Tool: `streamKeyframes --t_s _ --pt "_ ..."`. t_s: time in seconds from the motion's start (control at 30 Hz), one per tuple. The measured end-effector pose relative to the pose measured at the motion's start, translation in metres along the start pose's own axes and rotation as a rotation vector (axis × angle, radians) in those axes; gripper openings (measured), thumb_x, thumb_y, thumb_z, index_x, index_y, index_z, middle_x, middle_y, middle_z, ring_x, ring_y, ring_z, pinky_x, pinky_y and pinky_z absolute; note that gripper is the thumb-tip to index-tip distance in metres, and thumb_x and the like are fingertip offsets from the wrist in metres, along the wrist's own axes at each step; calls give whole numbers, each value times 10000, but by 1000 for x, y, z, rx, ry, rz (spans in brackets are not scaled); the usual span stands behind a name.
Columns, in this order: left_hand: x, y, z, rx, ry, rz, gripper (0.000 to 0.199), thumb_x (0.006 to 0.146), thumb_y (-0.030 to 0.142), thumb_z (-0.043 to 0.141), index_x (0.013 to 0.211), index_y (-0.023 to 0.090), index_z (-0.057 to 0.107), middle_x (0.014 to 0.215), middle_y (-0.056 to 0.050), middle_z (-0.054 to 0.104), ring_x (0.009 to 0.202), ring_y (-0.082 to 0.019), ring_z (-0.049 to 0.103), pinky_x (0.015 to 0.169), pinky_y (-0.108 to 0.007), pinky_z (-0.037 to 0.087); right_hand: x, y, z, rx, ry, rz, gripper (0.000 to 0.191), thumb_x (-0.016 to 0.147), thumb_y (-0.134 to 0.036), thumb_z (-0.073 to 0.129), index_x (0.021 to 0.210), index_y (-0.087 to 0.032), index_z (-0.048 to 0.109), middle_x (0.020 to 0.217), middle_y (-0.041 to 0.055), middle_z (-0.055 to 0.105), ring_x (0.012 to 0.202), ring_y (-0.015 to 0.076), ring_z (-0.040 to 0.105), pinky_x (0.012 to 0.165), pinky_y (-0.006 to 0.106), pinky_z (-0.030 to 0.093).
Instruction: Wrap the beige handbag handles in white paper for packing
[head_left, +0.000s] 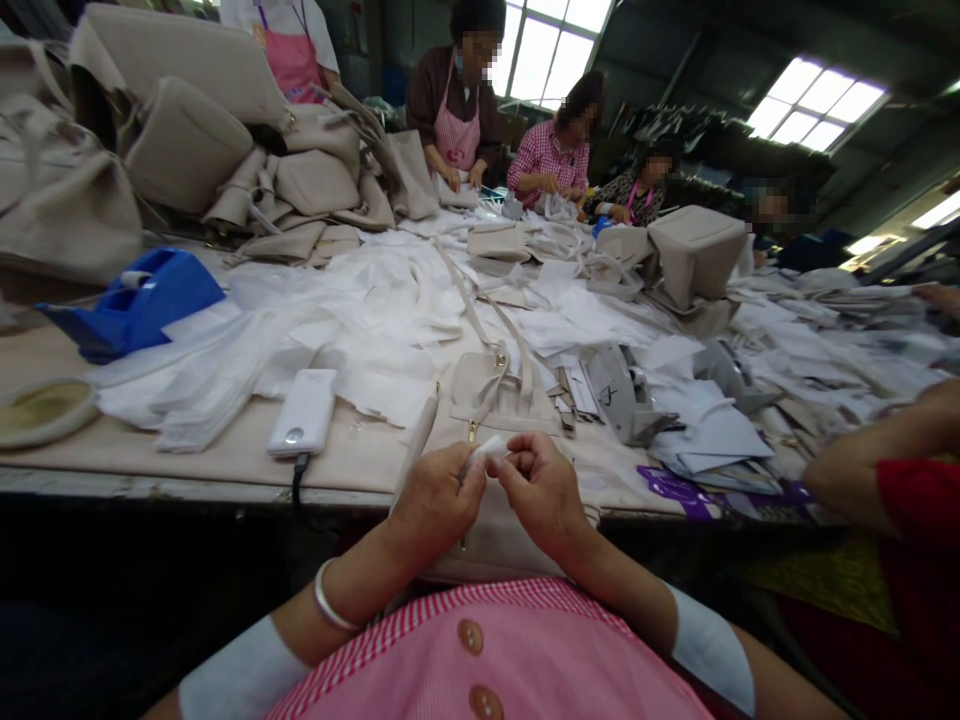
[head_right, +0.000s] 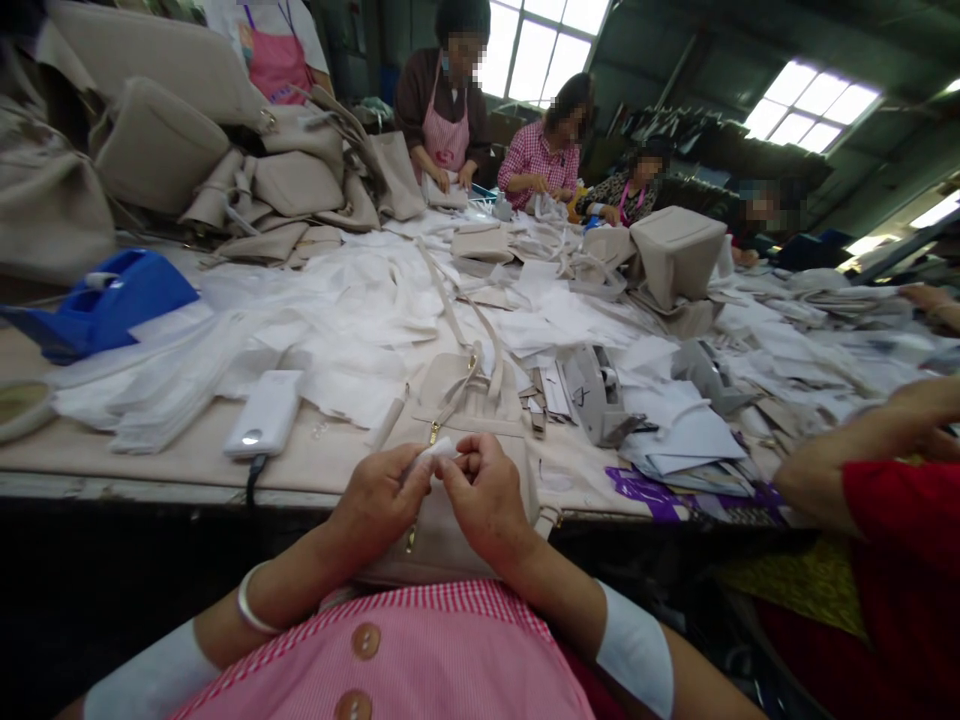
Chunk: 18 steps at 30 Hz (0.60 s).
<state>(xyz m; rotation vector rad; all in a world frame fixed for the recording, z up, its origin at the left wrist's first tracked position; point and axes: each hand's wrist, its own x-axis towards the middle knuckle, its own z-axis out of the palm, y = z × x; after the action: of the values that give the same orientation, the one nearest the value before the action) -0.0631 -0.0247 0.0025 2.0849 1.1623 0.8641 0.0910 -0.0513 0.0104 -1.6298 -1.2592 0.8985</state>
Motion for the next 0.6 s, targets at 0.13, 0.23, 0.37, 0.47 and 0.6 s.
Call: streamKeyframes --t_s 0.13,0.23,0.37,0.47,0.6 --pt "2 0 -6 -248 -59 -67 304 975 328 416 856 163 642 703 -17 644 660 -135 589 654 -247 429 7 0 2 29 -16 47 324 766 -389 689 951 -191 511 602 -36 627 441 106 518 424 214 379" --pt "3 -1 -9 -363 -81 -91 324 975 350 423 829 157 639 696 -14 631 655 -123 573 648 -232 428 10 1 4 90 -73 115 335 772 -440 676 926 -182 530 560 -45 604 378 98 470 368 212 343" --pt "4 -3 -10 -587 -152 -164 362 970 400 427 786 146 608 679 -6 594 550 -84 479 534 -200 375 12 4 6 228 -226 108 337 819 -497 627 781 -165 587 502 -46 541 382 87 454 385 213 345" --pt "6 -7 -10 -835 -222 -232 372 961 438 421 842 135 603 683 -15 599 486 -69 430 472 -193 341 14 10 5 365 -275 -16 279 836 -417 645 731 -161 609 548 -29 571 454 81 479 458 214 378" --pt "7 -12 -11 -1000 -231 -310 396 952 471 419 912 122 602 697 -31 612 456 -65 421 439 -190 328 18 19 1 417 -312 -68 199 838 -361 663 805 -164 663 619 -11 614 499 85 492 500 222 400"
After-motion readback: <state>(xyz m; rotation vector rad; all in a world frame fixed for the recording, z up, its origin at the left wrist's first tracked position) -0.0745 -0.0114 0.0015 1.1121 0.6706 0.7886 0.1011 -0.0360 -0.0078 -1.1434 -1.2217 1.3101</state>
